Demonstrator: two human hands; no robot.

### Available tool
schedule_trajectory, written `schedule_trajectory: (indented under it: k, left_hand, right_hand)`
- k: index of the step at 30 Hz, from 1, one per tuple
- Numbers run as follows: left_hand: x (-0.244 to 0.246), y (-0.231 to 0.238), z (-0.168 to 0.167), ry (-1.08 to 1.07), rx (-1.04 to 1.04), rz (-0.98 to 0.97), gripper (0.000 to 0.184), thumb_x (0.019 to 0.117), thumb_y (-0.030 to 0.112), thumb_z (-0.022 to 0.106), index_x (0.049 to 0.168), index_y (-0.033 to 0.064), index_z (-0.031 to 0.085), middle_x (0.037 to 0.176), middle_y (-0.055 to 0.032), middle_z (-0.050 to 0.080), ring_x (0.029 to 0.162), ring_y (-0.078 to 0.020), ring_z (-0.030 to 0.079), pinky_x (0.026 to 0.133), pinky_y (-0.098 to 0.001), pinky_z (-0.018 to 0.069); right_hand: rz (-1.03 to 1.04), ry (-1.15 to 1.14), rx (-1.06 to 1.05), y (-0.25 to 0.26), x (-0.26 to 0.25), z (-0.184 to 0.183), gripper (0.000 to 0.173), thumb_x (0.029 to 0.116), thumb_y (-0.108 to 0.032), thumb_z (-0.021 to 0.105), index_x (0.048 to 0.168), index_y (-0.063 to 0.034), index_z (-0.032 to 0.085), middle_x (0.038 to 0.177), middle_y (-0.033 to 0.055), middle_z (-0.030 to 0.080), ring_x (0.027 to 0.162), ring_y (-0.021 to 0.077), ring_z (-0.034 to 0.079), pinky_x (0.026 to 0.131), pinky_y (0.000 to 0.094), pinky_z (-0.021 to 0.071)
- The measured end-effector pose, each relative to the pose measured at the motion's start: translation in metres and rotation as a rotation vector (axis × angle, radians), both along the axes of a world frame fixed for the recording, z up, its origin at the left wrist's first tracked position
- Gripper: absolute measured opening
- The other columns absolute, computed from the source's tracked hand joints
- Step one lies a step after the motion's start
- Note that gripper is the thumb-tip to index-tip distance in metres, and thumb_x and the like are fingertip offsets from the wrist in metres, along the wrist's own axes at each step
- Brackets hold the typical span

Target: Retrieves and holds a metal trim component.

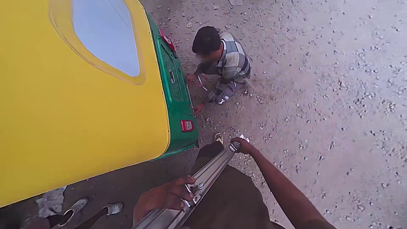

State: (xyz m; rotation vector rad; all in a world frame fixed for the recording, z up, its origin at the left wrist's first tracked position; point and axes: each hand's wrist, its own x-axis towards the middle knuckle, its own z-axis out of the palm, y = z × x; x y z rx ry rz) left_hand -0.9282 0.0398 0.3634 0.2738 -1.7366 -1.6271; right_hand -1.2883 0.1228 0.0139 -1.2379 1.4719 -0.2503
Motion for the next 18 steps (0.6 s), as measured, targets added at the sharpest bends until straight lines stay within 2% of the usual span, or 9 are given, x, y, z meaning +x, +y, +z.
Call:
schedule_trajectory:
  k: [6,10,13,15,18]
  left_hand:
    - [-0.100,-0.047,-0.016,0.017,0.021,0.033,0.031,0.0801,0.018,0.087,0.100,0.0066,0.065,0.094,-0.0095,0.073,0.101,-0.0328,0.073,0.098,-0.0564,0.0597]
    - [-0.178,-0.077,-0.024,0.097,0.017,0.160,0.035,0.0756,0.016,0.089,0.100,0.0075,0.065,0.091,-0.0089,0.072,0.097,-0.0340,0.073,0.094,-0.0581,0.0613]
    - [-0.229,-0.084,-0.010,0.129,0.055,0.216,0.037,0.0753,0.015,0.088,0.102,0.0082,0.064,0.093,-0.0090,0.072,0.099,-0.0344,0.073,0.097,-0.0589,0.0596]
    - [-0.263,-0.089,-0.002,0.173,0.072,0.238,0.038,0.0754,0.012,0.088,0.104,0.0069,0.064,0.095,-0.0105,0.072,0.101,-0.0357,0.072,0.098,-0.0599,0.0586]
    - [-0.317,-0.086,-0.004,0.205,0.101,0.353,0.037,0.0749,0.011,0.087,0.103,0.0061,0.064,0.094,-0.0111,0.072,0.101,-0.0352,0.072,0.099,-0.0603,0.0578]
  right_hand:
    - [0.093,0.038,0.002,-0.054,-0.114,-0.011,0.068,0.0707,-0.006,0.087,0.135,-0.0104,0.064,0.141,0.0140,0.061,0.133,0.0281,0.056,0.115,0.0466,0.0431]
    - [0.109,0.097,-0.065,-0.093,-0.220,-0.005,0.065,0.0717,-0.010,0.086,0.133,-0.0098,0.065,0.138,0.0139,0.063,0.132,0.0281,0.057,0.115,0.0465,0.0432]
    - [0.186,0.222,-0.092,-0.111,-0.296,0.015,0.064,0.0751,-0.019,0.084,0.135,-0.0165,0.064,0.139,0.0092,0.064,0.134,0.0298,0.054,0.117,0.0522,0.0397]
    - [0.204,0.292,-0.118,-0.131,-0.339,0.030,0.059,0.0756,-0.017,0.081,0.133,-0.0188,0.066,0.136,0.0084,0.066,0.132,0.0316,0.056,0.114,0.0564,0.0411]
    - [0.244,0.351,-0.138,-0.166,-0.398,0.036,0.061,0.0734,-0.015,0.082,0.132,-0.0202,0.066,0.135,0.0078,0.066,0.132,0.0331,0.055,0.114,0.0564,0.0409]
